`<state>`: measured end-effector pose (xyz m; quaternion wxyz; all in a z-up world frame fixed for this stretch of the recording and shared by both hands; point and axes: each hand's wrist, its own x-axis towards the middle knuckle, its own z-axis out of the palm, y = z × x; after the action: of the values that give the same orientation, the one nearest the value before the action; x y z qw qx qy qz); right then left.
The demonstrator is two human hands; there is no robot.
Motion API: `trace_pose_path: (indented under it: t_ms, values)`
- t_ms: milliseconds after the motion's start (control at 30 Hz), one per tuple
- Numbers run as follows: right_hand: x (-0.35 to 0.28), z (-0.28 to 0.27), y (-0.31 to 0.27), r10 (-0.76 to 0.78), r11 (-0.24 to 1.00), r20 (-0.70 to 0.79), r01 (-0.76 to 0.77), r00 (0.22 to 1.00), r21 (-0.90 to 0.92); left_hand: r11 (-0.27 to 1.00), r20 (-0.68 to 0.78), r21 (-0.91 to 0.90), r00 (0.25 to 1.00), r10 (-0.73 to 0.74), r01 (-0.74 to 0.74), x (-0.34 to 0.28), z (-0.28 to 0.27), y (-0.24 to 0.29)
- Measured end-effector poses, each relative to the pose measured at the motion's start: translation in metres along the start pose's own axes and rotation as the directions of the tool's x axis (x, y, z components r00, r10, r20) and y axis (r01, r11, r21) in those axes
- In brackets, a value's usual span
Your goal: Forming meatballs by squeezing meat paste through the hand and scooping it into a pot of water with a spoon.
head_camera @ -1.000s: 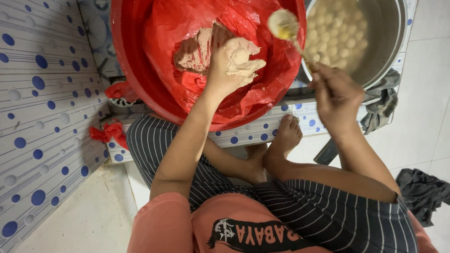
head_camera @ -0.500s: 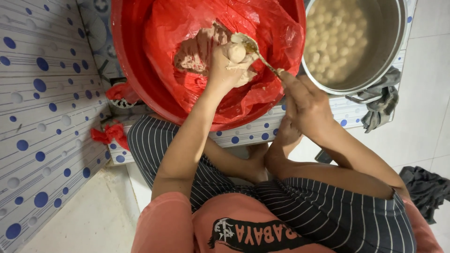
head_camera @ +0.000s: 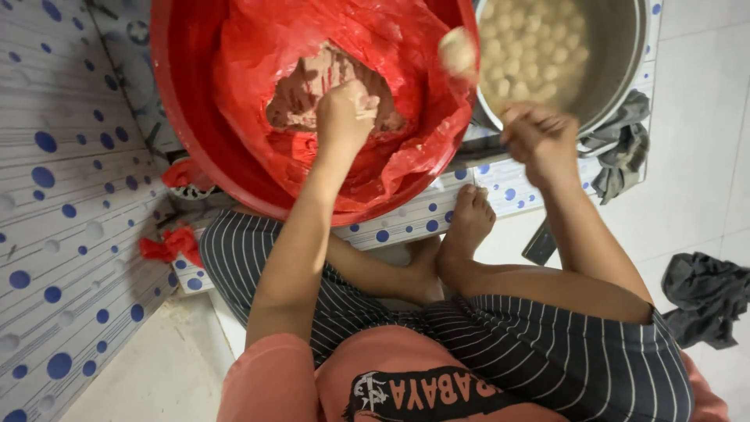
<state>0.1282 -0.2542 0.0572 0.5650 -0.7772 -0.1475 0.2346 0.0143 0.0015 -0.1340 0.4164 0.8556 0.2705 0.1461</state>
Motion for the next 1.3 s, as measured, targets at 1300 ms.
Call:
trace_pose_path:
  t_ms: [1300]
  values:
    - [-0.013, 0.018, -0.001, 0.035, 0.947, 0.348, 0.08, 0.937, -0.312, 0.773, -0.058, -0.63, 0.997, 0.053, -0.078, 0.002, -0.057, 0.073]
